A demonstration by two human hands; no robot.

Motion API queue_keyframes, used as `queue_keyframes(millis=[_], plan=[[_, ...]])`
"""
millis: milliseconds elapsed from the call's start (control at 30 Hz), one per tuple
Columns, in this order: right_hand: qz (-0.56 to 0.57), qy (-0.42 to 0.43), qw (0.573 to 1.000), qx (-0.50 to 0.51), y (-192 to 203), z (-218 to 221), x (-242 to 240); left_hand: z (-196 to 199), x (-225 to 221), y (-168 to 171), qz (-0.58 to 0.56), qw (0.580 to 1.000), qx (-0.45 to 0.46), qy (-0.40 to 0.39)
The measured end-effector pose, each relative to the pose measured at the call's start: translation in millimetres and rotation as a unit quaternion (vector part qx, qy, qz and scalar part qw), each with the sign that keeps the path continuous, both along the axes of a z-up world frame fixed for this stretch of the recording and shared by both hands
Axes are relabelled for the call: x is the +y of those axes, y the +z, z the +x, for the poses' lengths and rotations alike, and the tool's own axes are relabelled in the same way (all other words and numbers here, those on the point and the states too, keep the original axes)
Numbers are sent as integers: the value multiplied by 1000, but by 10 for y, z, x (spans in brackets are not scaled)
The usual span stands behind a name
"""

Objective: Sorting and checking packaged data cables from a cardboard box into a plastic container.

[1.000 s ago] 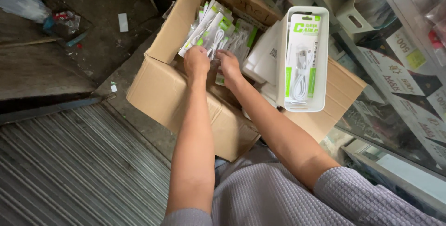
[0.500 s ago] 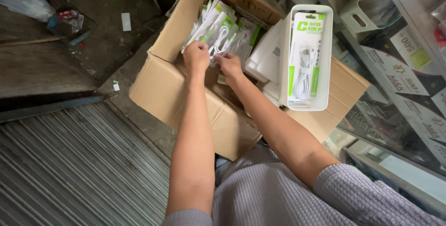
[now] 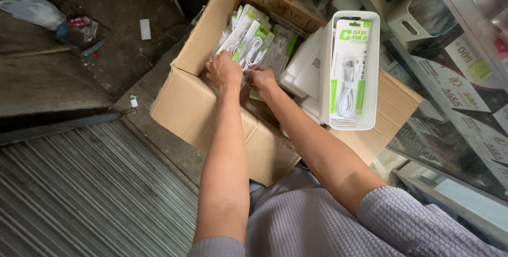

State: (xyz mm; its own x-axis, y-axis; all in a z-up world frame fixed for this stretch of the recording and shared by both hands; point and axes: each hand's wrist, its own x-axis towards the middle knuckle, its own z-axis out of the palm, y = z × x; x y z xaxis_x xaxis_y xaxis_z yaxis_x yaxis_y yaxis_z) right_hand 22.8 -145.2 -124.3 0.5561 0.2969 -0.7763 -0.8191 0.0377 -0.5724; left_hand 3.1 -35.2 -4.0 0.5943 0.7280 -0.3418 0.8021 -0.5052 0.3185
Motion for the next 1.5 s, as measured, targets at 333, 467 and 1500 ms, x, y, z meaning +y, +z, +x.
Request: queue_keyframes(millis=[333,467,1500], plan=[[-25,-6,999,-27,80,0,11,-30,128,-168,-103,994,-13,35],[-30,-5,997,-70,141,-36,-7,-89,150,-468,-126,985,-122,4],[-23,126,867,-481,2426,-376,-763,-1058,-792,1282,-461,733,-472,163]])
